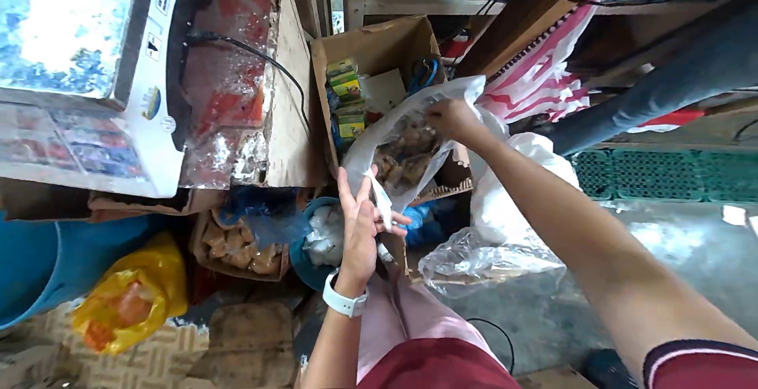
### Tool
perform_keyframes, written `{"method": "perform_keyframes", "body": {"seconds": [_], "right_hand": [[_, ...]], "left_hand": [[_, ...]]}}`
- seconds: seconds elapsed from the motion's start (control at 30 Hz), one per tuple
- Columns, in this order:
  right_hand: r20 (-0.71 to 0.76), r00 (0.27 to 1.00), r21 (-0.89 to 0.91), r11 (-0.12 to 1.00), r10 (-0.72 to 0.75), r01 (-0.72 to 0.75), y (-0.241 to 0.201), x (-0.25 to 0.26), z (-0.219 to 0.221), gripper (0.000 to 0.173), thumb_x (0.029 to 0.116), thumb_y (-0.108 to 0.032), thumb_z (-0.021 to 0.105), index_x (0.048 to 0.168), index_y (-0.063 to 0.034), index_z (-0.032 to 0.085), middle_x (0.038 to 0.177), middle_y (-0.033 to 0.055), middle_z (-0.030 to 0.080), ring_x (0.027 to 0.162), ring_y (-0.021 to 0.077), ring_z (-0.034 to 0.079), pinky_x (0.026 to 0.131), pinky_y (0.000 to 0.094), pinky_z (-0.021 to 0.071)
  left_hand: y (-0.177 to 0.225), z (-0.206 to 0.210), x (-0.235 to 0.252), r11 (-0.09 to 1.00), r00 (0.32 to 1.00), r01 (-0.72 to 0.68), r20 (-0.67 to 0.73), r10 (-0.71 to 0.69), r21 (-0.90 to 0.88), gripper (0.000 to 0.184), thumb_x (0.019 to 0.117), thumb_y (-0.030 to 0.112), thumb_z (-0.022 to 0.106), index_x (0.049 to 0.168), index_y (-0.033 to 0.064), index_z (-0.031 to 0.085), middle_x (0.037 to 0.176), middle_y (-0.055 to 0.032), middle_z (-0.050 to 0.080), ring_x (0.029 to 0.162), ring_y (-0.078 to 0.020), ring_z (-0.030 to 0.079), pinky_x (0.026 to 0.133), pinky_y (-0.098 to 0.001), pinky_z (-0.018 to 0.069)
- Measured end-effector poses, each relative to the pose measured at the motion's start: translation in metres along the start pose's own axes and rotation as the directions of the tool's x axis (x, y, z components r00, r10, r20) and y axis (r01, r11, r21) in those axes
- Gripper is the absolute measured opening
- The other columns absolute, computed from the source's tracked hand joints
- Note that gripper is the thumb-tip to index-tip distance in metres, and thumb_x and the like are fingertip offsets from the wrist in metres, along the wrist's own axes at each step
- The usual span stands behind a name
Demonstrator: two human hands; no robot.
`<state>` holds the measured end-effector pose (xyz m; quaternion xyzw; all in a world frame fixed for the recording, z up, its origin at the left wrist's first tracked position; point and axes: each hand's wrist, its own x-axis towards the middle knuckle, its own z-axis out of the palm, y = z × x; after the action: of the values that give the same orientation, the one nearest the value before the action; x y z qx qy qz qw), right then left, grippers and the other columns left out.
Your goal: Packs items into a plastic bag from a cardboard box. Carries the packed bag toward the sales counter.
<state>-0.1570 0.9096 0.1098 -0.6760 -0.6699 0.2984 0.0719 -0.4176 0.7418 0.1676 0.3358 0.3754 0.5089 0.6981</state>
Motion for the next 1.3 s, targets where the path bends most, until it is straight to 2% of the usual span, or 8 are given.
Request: {"method": "perform_keyframes", "body": {"seconds": [0.2, 0.33, 0.53, 0.67, 0.77, 1.1, 1.23, 1.3], "right_hand": [[-0.039, 0.999, 0.142, 0.989, -0.023, 0.029, -0.045, -0.049, -0.002, 0.018, 0.0985, -0.007, 0.064, 0.109, 0.0037, 0.074, 0.108, 0.0254, 0.072, 0.103, 0.0434, 0.069, 0.094, 0.0652, 0.0513], [0.364, 0.92, 0.182, 0.979, -0.149, 0.087, -0.044, -0.055, 0.044, 0.029, 0.1005, -0.008, 0.063, 0.127, 0.0011, 0.067, 0.12, 0.0232, 0.07, 0.112, 0.0377, 0.068, 0.102, 0.0572, 0.0503], [0.308, 0.898, -0.48, 0.866, 0.315, -0.14, -0.001, -0.006, 0.057, 0.039, 0.0975, -0.005, 0.063, 0.133, 0.0104, 0.058, 0.139, 0.0332, 0.055, 0.129, 0.0505, 0.054, 0.101, 0.0673, 0.047], [0.176, 0.905, -0.103, 0.922, 0.387, -0.374, -0.008, 0.006, 0.07, 0.063, 0.1037, -0.019, 0.058, 0.154, 0.0074, 0.031, 0.157, 0.034, 0.036, 0.144, 0.0498, 0.039, 0.114, 0.0659, 0.0361], [0.083, 0.946, 0.008, 0.949, 0.314, -0.316, 0.016, 0.031, 0.081, 0.068, 0.1036, -0.041, 0.058, 0.15, 0.0065, 0.044, 0.154, 0.0306, 0.043, 0.148, 0.0428, 0.037, 0.121, 0.0603, 0.0284], [0.309, 0.939, 0.268, 0.934, 0.15, -0.238, -0.038, -0.004, 0.103, 0.043, 0.1107, -0.023, 0.044, 0.137, 0.0102, 0.055, 0.139, 0.033, 0.056, 0.131, 0.0443, 0.054, 0.112, 0.057, 0.0398], [0.394, 0.919, 0.025, 1.0, -0.003, -0.008, -0.051, -0.023, 0.086, 0.048, 0.098, -0.031, 0.069, 0.134, 0.0003, 0.063, 0.136, 0.0296, 0.06, 0.129, 0.0475, 0.056, 0.109, 0.067, 0.04], [0.209, 0.976, -0.164, 0.982, -0.055, 0.09, -0.052, -0.032, 0.058, 0.051, 0.0925, -0.027, 0.076, 0.136, -0.0044, 0.064, 0.14, 0.028, 0.058, 0.133, 0.0498, 0.05, 0.109, 0.0725, 0.0364]], "left_hand": [[0.001, 0.003, 0.003, 1.0, 1.0, 0.011, 0.004, -0.011, -0.013, 0.115, 0.0939, 0.072, 0.048, 0.156, 0.0136, -0.028, 0.162, -0.0206, 0.032, 0.071, -0.0168, 0.073, 0.063, -0.0285, 0.0644], [0.004, 0.001, 0.005, 1.0, 1.0, 0.01, -0.001, -0.01, -0.025, 0.114, 0.0933, 0.073, 0.048, 0.156, 0.0148, -0.028, 0.162, -0.0201, 0.032, 0.072, -0.0178, 0.073, 0.063, -0.0293, 0.0645], [0.002, 0.001, 0.0, 1.0, 1.0, 0.005, 0.018, -0.004, -0.011, 0.114, 0.0948, 0.073, 0.046, 0.154, 0.0109, -0.029, 0.16, -0.0201, 0.034, 0.073, -0.0176, 0.073, 0.066, -0.0304, 0.065], [-0.002, -0.002, -0.004, 0.999, 0.999, 0.038, 0.03, -0.038, -0.001, 0.118, 0.0935, 0.074, 0.048, 0.154, 0.0086, -0.029, 0.161, -0.0213, 0.033, 0.073, -0.016, 0.073, 0.064, -0.0291, 0.0641], [-0.003, -0.005, -0.004, 0.999, 0.998, 0.031, 0.053, -0.031, 0.007, 0.116, 0.0951, 0.072, 0.047, 0.154, 0.0073, -0.03, 0.162, -0.0206, 0.032, 0.072, -0.0159, 0.073, 0.065, -0.0298, 0.0644], [0.003, -0.022, -0.003, 1.0, 0.999, 0.025, 0.021, -0.025, 0.001, 0.117, 0.0943, 0.073, 0.046, 0.154, 0.0085, -0.031, 0.162, -0.0226, 0.029, 0.075, -0.0192, 0.074, 0.062, -0.0314, 0.0645], [0.01, -0.019, 0.004, 1.0, 0.999, 0.015, 0.039, -0.014, -0.014, 0.115, 0.0956, 0.071, 0.047, 0.153, 0.0083, -0.031, 0.163, -0.0226, 0.028, 0.075, -0.0182, 0.073, 0.064, -0.0306, 0.0644], [0.012, -0.016, 0.006, 0.999, 0.999, 0.015, 0.038, -0.013, -0.034, 0.115, 0.0947, 0.07, 0.049, 0.155, 0.0094, -0.028, 0.162, -0.0223, 0.029, 0.074, -0.0182, 0.073, 0.064, -0.0305, 0.0644]]}}
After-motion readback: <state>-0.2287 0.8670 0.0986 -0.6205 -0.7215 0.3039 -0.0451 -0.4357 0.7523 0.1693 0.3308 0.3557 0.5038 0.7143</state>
